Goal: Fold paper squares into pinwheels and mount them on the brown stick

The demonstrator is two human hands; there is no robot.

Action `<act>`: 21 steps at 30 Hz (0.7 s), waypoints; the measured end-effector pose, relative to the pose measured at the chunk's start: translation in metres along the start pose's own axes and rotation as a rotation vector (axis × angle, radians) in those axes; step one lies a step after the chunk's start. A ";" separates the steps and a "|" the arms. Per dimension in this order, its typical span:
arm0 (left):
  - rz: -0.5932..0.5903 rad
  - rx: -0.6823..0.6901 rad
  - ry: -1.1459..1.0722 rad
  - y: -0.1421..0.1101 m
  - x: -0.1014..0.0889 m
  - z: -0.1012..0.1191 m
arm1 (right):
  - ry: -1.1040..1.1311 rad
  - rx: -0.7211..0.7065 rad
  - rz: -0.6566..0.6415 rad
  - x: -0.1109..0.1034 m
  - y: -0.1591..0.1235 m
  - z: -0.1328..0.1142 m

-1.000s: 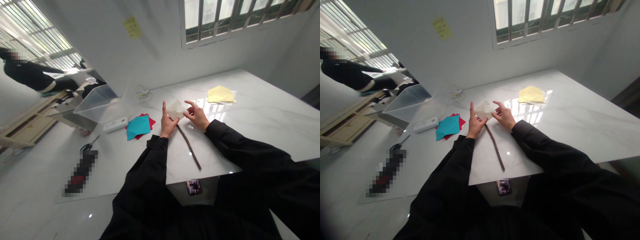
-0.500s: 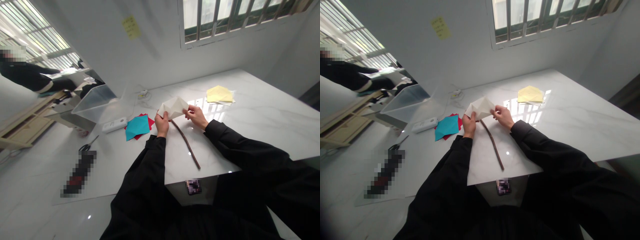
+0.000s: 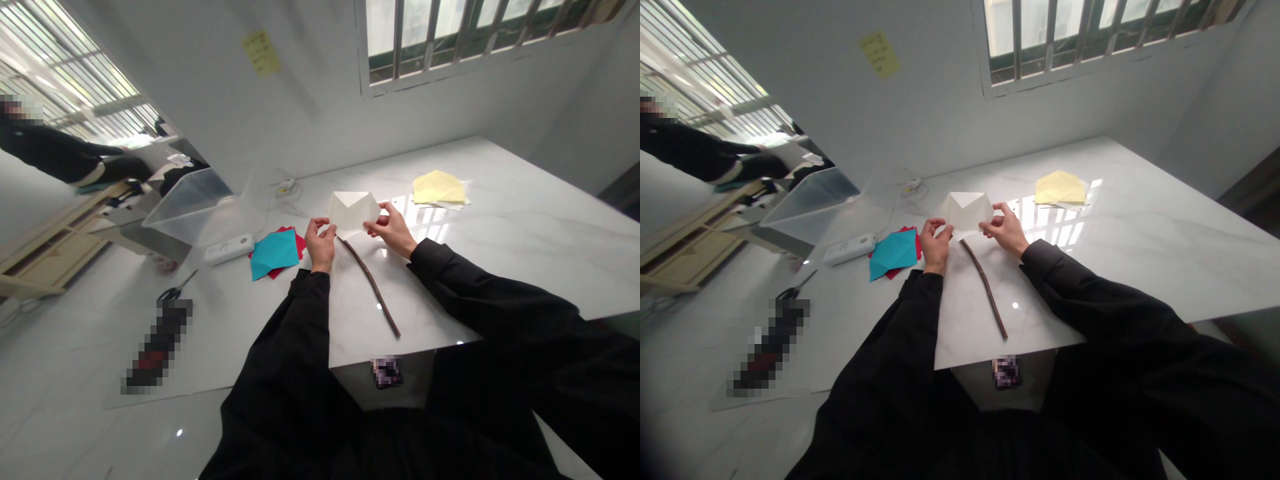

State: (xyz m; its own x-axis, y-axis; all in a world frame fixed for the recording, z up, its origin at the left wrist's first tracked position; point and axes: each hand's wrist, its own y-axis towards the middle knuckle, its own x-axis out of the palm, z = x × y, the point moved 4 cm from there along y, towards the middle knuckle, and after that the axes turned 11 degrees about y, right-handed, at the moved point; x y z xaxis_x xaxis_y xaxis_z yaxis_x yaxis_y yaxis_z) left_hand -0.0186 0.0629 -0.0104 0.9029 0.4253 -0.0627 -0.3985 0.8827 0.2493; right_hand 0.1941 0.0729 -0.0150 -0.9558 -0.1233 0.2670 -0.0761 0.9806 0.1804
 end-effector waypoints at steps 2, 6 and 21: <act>-0.033 0.016 -0.003 0.000 0.002 0.001 | 0.043 0.033 0.028 -0.001 0.001 0.003; -0.069 0.021 -0.046 -0.002 0.006 0.000 | 0.105 0.084 0.057 -0.004 0.002 0.006; -0.120 -0.077 -0.036 -0.001 0.007 -0.004 | -0.307 -0.268 0.177 -0.021 0.006 -0.013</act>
State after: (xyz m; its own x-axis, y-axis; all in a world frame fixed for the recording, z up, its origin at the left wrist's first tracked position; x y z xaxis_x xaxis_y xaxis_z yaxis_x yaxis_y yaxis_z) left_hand -0.0123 0.0656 -0.0146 0.9494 0.3096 -0.0525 -0.2973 0.9401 0.1670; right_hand 0.2179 0.0796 -0.0070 -0.9906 0.1334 0.0294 0.1338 0.9034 0.4074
